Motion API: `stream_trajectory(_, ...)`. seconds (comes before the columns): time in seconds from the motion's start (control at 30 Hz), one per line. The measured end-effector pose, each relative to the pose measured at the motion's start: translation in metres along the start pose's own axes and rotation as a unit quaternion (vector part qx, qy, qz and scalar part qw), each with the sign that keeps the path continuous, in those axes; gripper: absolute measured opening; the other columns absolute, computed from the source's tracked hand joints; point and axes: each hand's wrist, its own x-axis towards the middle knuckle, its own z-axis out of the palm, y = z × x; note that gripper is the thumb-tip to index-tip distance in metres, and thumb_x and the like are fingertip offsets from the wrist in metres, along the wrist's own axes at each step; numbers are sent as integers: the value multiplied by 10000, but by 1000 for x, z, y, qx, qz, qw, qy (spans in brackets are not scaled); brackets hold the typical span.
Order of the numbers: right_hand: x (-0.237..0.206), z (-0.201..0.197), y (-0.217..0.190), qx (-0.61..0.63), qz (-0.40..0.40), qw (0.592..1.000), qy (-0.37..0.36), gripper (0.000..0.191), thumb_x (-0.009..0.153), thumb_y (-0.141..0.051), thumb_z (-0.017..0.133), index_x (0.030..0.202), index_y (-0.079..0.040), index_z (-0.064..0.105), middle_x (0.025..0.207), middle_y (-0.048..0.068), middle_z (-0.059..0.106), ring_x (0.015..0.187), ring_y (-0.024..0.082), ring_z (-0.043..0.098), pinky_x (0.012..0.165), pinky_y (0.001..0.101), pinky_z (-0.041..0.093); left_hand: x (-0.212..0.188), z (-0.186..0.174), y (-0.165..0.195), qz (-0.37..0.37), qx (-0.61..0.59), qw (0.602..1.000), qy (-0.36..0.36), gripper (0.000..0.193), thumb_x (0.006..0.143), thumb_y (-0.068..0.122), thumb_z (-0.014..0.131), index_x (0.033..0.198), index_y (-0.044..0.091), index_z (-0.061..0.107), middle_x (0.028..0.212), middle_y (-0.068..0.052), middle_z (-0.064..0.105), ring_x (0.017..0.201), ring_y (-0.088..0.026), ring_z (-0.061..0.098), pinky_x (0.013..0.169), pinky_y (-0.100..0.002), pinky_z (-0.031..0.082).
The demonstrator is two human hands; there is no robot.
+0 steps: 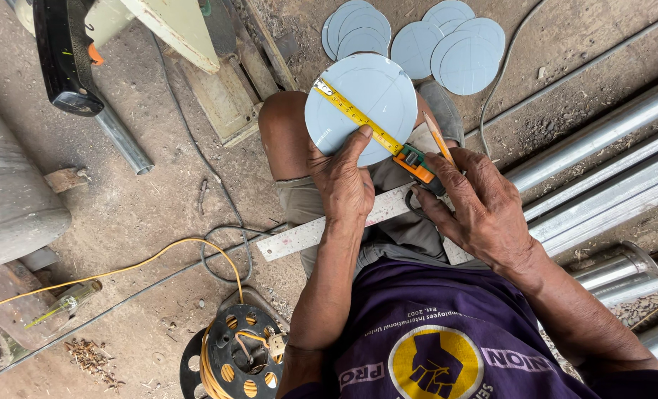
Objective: The person measures and marks multiple circular discs using a tape measure and pencil. They place each disc on their lap, measure across the diameter, and mark the center and lines before setting the disc aside and picking up the next one.
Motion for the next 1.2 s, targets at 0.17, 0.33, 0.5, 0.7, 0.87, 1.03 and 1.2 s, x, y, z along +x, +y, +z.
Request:
stream_trajectory(0.17,-1,2,-2,-19,-5,1000,1,699,834,-291,880,1365,51,579,1203,223,629,1024,312,651,819,406,598,-2,5,6,6,13,1000,8,458,826,-33,798,1231,56,605,1143,-108,685,987,-121,689,769,-167,579)
stream_trajectory(0.33,-2,0,-1,-29,-6,1000,1,724,826,-336,876,1364,48,581,1214,233,635,1020,309,646,810,409,597,-3,10,8,18,6,1000,6,452,832,-46,790,1231,51,602,1152,-104,678,1014,-141,691,849,-207,623)
stream_trajectory(0.5,-5,-3,0,-36,-20,999,-4,734,821,-358,882,1365,38,587,1221,201,649,1006,293,641,786,408,592,-6,9,6,8,20,1000,22,452,828,-49,787,1229,46,602,1154,-122,687,1021,-159,692,787,-197,585)
stream_trajectory(0.7,-5,-3,1,-24,-21,999,-5,758,810,-382,885,1368,34,585,1214,203,641,997,287,639,783,408,595,-7,11,3,39,17,999,12,449,844,-71,768,1241,43,591,1167,-128,676,1052,-182,690,900,-274,614)
stream_trajectory(0.87,-2,-5,2,-23,-15,1000,1,767,790,-385,887,1359,30,584,1206,207,637,996,300,650,782,411,598,-4,16,5,49,41,998,24,464,850,-87,744,1260,39,567,1187,-128,659,1089,-193,678,969,-326,601)
stream_trajectory(1.03,-1,-6,4,-7,-11,1000,6,793,784,-413,881,1359,39,576,1200,222,634,984,307,658,771,418,600,-1,19,7,53,36,998,10,459,859,-102,731,1266,15,553,1195,-148,653,1087,-217,675,969,-354,602)
stream_trajectory(1.2,-6,-2,7,-1,-10,1000,14,875,747,-499,875,1354,55,574,1160,244,627,962,308,666,725,416,601,-2,18,8,49,47,998,4,444,850,-96,715,1252,12,559,1167,-149,674,1081,-222,691,960,-366,612)
